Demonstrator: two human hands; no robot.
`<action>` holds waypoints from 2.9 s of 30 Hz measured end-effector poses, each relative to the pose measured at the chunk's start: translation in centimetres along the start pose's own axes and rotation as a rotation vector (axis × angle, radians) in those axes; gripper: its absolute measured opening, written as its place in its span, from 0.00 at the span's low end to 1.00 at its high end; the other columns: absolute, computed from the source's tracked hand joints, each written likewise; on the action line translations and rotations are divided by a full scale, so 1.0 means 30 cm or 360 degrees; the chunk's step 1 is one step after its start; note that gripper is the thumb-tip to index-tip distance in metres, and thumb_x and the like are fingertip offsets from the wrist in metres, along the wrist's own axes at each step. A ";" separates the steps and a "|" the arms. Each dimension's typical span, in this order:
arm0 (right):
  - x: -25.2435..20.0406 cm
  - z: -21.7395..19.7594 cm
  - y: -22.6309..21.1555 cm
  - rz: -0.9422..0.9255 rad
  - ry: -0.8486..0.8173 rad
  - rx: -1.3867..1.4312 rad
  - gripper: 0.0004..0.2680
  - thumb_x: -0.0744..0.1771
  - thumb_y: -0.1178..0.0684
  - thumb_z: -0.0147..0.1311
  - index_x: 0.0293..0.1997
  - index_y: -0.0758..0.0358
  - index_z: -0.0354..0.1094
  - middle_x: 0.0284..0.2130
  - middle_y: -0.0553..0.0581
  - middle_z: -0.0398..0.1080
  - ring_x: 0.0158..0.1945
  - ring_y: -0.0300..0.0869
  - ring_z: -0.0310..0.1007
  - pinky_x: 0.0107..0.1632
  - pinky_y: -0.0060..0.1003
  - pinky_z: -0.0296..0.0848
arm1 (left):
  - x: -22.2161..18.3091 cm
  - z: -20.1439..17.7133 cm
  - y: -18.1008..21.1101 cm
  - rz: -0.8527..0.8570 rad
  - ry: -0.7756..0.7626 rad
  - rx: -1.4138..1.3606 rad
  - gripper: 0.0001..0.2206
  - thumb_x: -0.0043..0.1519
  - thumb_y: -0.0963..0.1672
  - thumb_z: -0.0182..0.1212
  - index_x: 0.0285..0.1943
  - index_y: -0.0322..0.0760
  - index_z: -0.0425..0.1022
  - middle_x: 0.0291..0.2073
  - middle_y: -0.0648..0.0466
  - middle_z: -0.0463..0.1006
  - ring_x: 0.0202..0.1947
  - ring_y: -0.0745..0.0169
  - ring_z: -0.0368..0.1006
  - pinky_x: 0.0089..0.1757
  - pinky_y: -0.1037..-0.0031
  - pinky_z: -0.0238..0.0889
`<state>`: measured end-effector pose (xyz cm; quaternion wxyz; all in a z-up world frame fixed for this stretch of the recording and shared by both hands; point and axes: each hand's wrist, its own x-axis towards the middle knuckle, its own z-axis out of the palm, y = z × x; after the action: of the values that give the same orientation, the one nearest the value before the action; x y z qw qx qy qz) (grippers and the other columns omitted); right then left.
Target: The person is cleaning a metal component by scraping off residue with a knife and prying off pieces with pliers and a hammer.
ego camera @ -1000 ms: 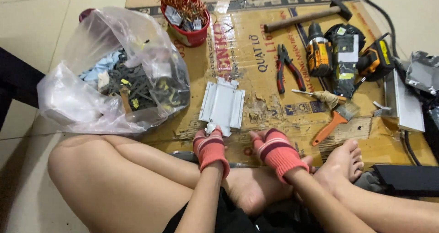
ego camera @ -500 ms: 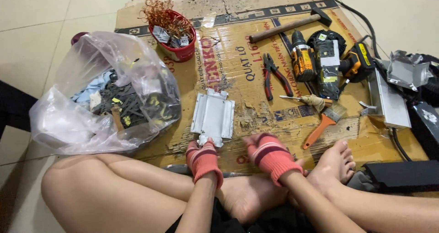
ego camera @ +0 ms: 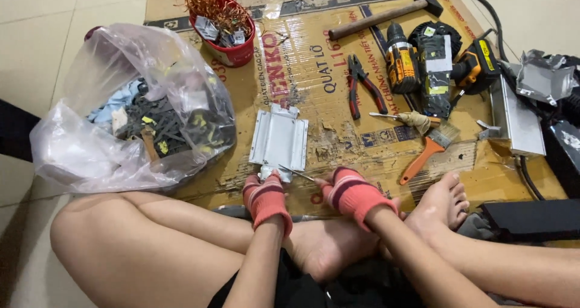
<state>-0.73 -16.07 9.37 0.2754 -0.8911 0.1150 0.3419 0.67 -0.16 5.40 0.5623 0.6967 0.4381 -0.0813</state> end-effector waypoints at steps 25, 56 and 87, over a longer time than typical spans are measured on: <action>0.021 -0.057 0.069 0.0055 0.0292 0.0115 0.16 0.70 0.41 0.41 0.58 0.51 0.73 0.48 0.64 0.77 0.59 0.57 0.73 0.61 0.54 0.73 | 0.044 0.037 0.002 0.0170 -0.0029 -0.0174 0.20 0.58 0.48 0.67 0.57 0.36 0.77 0.50 0.41 0.79 0.52 0.49 0.77 0.49 0.62 0.74; 0.110 -0.157 0.178 -0.0120 0.0555 0.0077 0.13 0.68 0.45 0.48 0.56 0.54 0.70 0.44 0.61 0.76 0.49 0.53 0.74 0.54 0.47 0.73 | 0.061 0.037 0.053 0.0190 -0.0349 0.0025 0.38 0.56 0.46 0.70 0.76 0.48 0.54 0.58 0.53 0.76 0.64 0.53 0.69 0.62 0.62 0.62; 0.087 -0.315 0.331 -0.0387 0.0855 0.2064 0.11 0.66 0.50 0.62 0.28 0.68 0.71 0.15 0.65 0.67 0.14 0.47 0.70 0.15 0.29 0.64 | -0.065 0.274 0.244 0.0252 -0.0672 -0.0568 0.28 0.44 0.37 0.72 0.57 0.23 0.71 0.44 0.26 0.71 0.46 0.27 0.72 0.32 0.42 0.77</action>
<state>2.45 -29.65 9.34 0.7484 -0.6076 0.2590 -0.0601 7.76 -8.08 8.89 0.7593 0.5864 0.2630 -0.1019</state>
